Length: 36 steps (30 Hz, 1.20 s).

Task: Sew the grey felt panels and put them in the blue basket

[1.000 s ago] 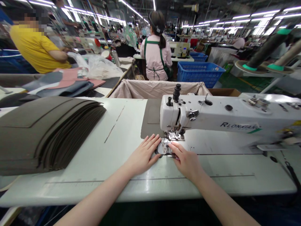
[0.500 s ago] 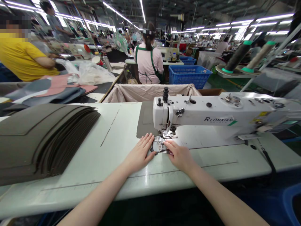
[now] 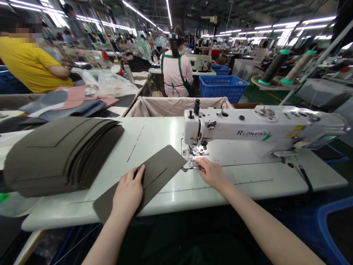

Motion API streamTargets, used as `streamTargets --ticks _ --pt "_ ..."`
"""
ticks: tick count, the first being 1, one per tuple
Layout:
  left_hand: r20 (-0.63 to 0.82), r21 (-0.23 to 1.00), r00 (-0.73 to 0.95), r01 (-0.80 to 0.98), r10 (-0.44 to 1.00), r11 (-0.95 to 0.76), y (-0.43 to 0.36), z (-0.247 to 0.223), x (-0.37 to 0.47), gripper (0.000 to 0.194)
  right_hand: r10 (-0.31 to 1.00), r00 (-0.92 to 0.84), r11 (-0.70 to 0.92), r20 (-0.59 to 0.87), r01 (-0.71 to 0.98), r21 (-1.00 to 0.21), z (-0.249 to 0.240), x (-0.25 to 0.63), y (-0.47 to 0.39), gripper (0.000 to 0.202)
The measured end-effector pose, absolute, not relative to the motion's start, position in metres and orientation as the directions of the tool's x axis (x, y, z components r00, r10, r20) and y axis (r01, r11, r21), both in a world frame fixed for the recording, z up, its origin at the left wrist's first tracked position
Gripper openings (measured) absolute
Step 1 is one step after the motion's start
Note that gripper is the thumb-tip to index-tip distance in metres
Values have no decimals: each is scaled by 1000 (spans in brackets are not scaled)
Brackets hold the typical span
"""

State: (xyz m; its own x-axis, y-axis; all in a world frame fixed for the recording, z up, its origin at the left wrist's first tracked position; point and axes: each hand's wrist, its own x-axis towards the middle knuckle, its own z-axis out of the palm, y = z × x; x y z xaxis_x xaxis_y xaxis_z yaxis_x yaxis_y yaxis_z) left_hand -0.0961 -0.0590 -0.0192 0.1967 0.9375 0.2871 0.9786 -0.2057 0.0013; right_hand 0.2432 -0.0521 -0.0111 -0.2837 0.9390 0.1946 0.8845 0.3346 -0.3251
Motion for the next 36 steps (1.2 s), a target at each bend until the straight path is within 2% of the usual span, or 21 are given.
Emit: streamTargets --ticks 4,9,13,15,18,21,23,36 --pt "231 132 271 943 935 -306 -85 -30 -117 60 940 -278 333 198 876 -349 -10 243 -50 41" --pt "204 297 465 809 861 -507 -74 -24 -78 56 952 -257 304 168 863 -403 -1 250 -57 34" --pt "259 371 516 727 816 -577 -85 -10 -29 39 971 -142 225 193 817 -531 6 267 -98 23" --pt "242 412 580 665 778 -623 -101 -6 -6 42 985 -66 152 163 783 -603 4 274 -128 19" --pt "225 404 683 584 695 -704 -121 -9 21 44 996 2 57 87 744 -666 -3 276 -170 20" --pt "274 364 723 532 634 -764 -125 -19 39 24 998 50 -16 30 740 -672 -9 271 -198 21" --pt "294 357 730 514 616 -780 -121 -23 47 18 998 66 -50 0 751 -658 -11 266 -207 22" --pt "319 435 658 538 682 -722 -129 -26 60 5 999 -7 -22 -46 796 -605 -26 242 -213 15"
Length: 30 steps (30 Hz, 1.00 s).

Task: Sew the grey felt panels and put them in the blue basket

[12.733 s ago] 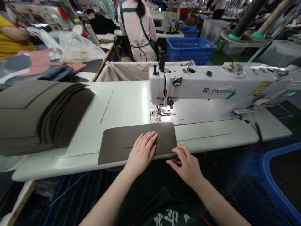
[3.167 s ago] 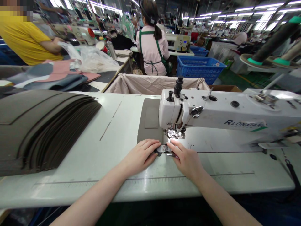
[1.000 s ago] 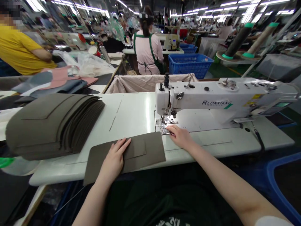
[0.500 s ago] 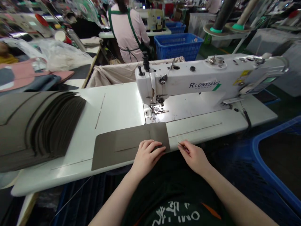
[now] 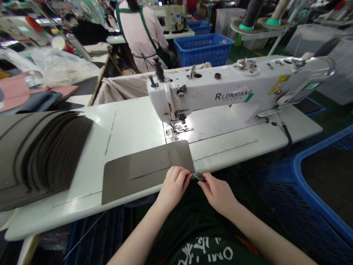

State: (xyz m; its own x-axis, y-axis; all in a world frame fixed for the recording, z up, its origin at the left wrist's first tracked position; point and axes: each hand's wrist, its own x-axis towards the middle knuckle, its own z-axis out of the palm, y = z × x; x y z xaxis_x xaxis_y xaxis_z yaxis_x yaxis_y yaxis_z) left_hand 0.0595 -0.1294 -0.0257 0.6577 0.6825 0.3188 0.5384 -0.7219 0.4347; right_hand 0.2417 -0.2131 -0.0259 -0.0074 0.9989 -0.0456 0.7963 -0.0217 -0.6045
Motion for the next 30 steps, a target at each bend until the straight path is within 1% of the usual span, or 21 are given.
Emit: streamTargets --ticks 7,11,18,20,22,24,25,26,27,28,29,30 --pt "305 523 631 515 714 -679 -130 -25 58 3 999 -33 15 -22 832 -555 -24 232 -205 16" --pt "301 551 625 502 720 -667 -130 -26 58 2 999 -10 -8 -30 845 -535 -22 228 -200 17" --pt "312 600 602 475 735 -644 -130 -25 59 3 998 21 -46 -60 894 -446 -23 223 -197 21" --pt "278 672 638 405 718 -620 -132 -16 50 3 998 33 -56 -58 891 -452 -23 226 -197 21" --pt "198 782 712 300 674 -547 -134 -2 34 3 998 42 -58 -43 870 -490 -24 230 -198 19" --pt "119 861 811 203 573 -466 -134 13 9 6 999 51 -50 -13 835 -549 -23 235 -198 18" --pt "105 873 844 175 526 -455 -133 19 -6 10 999 53 -38 10 816 -578 -22 238 -198 17" --pt "108 866 862 163 495 -473 -131 23 -21 16 998 50 -18 38 800 -600 -20 240 -197 17" --pt "116 838 855 189 505 -513 -128 24 -37 19 997 37 13 70 790 -613 -19 242 -195 18" --pt "134 780 819 260 558 -569 -125 24 -53 18 994 15 53 105 787 -615 -17 243 -193 21" --pt "142 692 766 375 626 -616 -122 21 -70 13 990 -18 99 138 791 -604 -16 243 -190 26" --pt "137 580 709 508 692 -636 -119 16 -86 19 985 -60 145 163 800 -582 -15 244 -187 33"
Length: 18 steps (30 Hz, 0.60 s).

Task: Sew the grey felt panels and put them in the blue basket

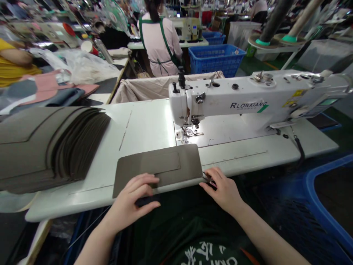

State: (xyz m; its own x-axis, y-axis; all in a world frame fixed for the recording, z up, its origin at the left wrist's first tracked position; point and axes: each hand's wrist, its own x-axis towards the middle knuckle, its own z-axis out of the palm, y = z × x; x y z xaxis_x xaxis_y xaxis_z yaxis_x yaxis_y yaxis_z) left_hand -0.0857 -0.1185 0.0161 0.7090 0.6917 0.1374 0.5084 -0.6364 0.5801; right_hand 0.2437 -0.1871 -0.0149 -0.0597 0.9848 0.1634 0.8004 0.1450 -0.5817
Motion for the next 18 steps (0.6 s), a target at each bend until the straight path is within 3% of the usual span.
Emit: streamTargets --ticks 2,3,5,10,14,16,18 --pt "113 366 619 701 777 -612 -114 3 -116 57 971 -158 231 180 819 -525 -16 244 -180 45" --pt "96 299 598 745 795 -596 -113 -3 -129 65 963 -205 267 176 823 -501 -17 245 -177 48" --pt "60 276 608 752 792 -598 -114 -11 -153 58 943 -289 333 166 809 -485 -22 246 -171 48" --pt "93 571 563 645 821 -507 -133 15 -182 32 897 -372 432 238 623 -652 -13 253 -163 34" --pt "133 763 131 619 982 -186 -146 60 -173 25 969 -117 246 217 474 -845 27 254 -167 17" --pt "67 834 -53 551 996 -27 -146 77 -161 30 987 -7 149 161 414 -898 48 254 -169 18" --pt "-72 906 -96 411 993 106 -144 89 -149 36 996 26 75 89 337 -939 62 256 -170 22"
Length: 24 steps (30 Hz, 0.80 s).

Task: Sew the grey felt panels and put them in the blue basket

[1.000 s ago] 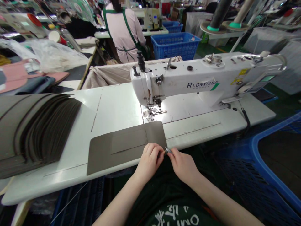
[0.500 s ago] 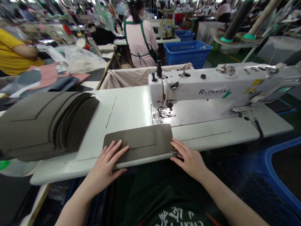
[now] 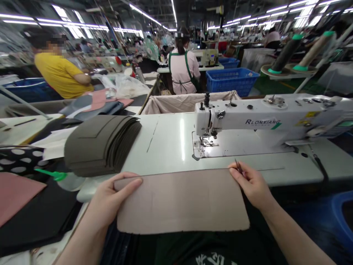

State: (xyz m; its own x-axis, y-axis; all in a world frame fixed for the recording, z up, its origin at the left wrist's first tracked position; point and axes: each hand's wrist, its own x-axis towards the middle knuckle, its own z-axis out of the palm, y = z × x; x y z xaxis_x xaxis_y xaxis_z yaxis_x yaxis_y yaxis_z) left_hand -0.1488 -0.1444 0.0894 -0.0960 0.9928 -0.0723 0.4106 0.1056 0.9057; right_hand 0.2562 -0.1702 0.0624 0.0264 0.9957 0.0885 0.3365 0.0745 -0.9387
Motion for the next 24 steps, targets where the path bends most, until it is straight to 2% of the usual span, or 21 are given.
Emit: streamTargets --ticks 2,4,9,18,20,22,23,24 --pt "-210 945 -63 242 976 219 -143 98 -139 39 1000 21 14 21 258 -966 70 258 -170 26" --pt "-296 943 -32 147 955 298 -143 104 -132 42 999 26 -31 -27 190 -981 71 260 -170 29" --pt "-358 927 -8 113 934 357 -148 116 -129 42 994 36 -108 -105 90 -990 67 264 -170 31" --pt "-367 925 73 132 927 356 -148 118 -125 42 979 21 -205 -204 54 -977 45 265 -164 35" --pt "-278 940 49 220 959 261 -142 135 -127 46 978 23 -211 -209 125 -969 37 265 -160 40" --pt "-20 905 -28 424 999 30 -132 166 -133 48 988 35 -156 -152 252 -955 30 265 -155 42" --pt "172 817 -63 567 983 -107 -126 185 -138 47 994 42 -113 -105 323 -940 28 265 -153 42" --pt "382 655 -77 725 921 -211 -119 205 -143 46 997 44 -73 -61 387 -919 25 265 -152 42"
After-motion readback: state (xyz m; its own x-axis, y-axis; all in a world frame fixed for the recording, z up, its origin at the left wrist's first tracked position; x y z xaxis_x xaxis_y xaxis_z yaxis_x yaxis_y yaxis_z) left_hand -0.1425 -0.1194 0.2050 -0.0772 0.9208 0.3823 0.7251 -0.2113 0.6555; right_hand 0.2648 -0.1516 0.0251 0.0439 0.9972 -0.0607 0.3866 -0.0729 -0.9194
